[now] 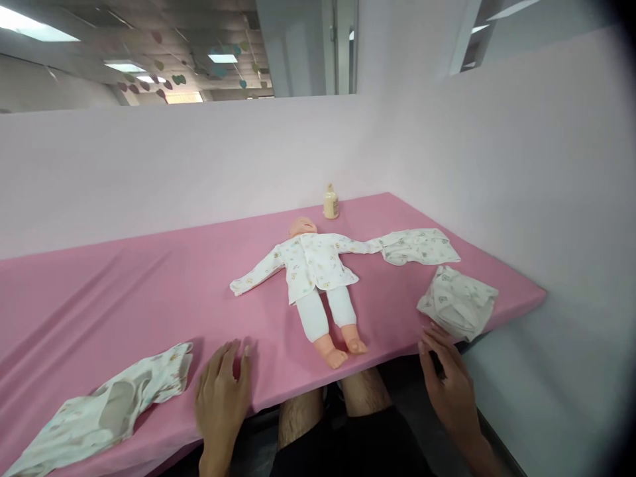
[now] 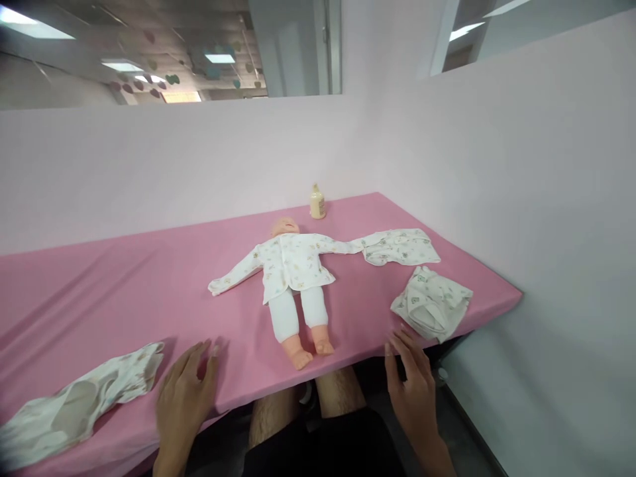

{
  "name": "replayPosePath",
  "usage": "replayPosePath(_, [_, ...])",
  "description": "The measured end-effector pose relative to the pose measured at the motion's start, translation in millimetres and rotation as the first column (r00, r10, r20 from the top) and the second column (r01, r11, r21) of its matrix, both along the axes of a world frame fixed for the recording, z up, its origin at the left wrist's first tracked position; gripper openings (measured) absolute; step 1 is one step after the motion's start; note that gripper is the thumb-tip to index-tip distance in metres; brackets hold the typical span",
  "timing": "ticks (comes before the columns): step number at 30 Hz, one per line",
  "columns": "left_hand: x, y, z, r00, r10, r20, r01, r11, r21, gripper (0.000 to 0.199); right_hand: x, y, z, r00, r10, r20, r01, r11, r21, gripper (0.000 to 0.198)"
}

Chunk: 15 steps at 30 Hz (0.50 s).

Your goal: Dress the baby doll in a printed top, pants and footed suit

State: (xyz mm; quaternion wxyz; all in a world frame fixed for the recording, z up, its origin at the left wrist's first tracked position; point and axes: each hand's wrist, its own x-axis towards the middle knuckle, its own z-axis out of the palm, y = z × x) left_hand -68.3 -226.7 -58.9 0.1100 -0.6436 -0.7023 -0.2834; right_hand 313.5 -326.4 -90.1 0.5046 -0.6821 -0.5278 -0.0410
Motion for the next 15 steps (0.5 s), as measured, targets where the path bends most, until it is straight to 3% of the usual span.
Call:
replayPosePath(3, [0,1,0.3,1.0,-0.012,-0.006,0.012,1.0,0.027,0.054,12,-24,-1,0.995,-0.084,-0.058,0.077,0.992,-0.101,0.039])
replayPosePath(6, [2,1,1.9,1.0,-0.018,0.0,0.018,0.998,0.066,0.056,17,-35,0,0.995,-0.095,-0.011,0.092,0.981,-0.171,0.047])
replayPosePath(11, [5,1,5.5,1.0,-0.024,0.019,0.023,0.997,0.076,0.053,9,-33,-6,0.983,0.071,0.172,-0.026,0.968,-0.249,0.058])
replayPosePath(15, [4,2,5.5,0.999,-0.039,0.013,0.038,0.996,0.078,0.05,-12,-22,-28,0.942,0.132,0.309,-0.067,0.975,-0.213,0.067])
